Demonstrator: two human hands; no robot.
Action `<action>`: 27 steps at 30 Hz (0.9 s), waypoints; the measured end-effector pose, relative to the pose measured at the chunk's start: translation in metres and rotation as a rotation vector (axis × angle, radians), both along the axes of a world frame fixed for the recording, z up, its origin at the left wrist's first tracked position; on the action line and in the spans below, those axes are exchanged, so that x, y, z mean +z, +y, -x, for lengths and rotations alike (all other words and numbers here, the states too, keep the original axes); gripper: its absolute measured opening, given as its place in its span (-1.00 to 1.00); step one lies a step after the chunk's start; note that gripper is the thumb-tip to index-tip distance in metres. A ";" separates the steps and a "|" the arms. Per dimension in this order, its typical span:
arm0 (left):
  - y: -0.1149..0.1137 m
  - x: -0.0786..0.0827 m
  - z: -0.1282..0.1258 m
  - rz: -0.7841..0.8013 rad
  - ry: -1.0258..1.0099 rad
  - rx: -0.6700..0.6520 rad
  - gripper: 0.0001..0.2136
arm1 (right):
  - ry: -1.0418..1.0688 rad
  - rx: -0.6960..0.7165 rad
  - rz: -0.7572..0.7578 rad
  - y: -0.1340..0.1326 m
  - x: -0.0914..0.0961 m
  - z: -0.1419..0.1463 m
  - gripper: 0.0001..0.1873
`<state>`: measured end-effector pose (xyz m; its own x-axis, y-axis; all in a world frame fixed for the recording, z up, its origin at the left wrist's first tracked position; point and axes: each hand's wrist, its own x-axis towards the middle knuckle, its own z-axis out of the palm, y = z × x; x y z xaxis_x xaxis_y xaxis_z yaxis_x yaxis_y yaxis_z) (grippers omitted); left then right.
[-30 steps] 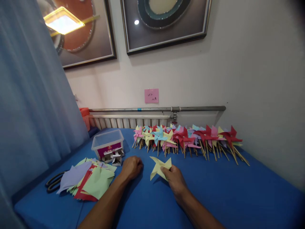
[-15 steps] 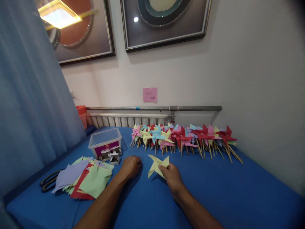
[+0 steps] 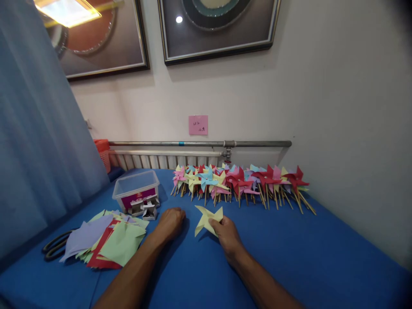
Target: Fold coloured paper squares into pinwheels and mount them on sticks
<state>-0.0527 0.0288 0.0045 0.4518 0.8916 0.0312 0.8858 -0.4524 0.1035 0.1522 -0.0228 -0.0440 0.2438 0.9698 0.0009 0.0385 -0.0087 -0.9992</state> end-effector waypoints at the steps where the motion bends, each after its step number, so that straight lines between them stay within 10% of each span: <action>1: 0.000 0.000 0.000 -0.009 0.012 0.004 -0.74 | 0.020 -0.001 0.004 -0.001 0.001 0.000 -0.56; 6: 0.001 -0.001 0.002 -0.030 -0.102 0.003 -0.78 | 0.069 -0.012 -0.008 -0.004 0.005 0.000 -0.58; 14: -0.012 -0.003 -0.024 0.387 -1.038 0.023 -0.92 | 0.117 -0.078 -0.045 -0.002 0.011 -0.001 -0.65; 27: -0.033 -0.008 -0.057 0.317 -1.221 -0.018 -0.94 | 0.126 -0.041 -0.117 -0.005 0.009 0.017 -0.59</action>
<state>0.0039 -0.0046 -0.0037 0.2917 0.9304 0.2221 0.1305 -0.2688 0.9543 0.1354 -0.0274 -0.0351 0.2882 0.9542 0.0797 -0.0850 0.1084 -0.9905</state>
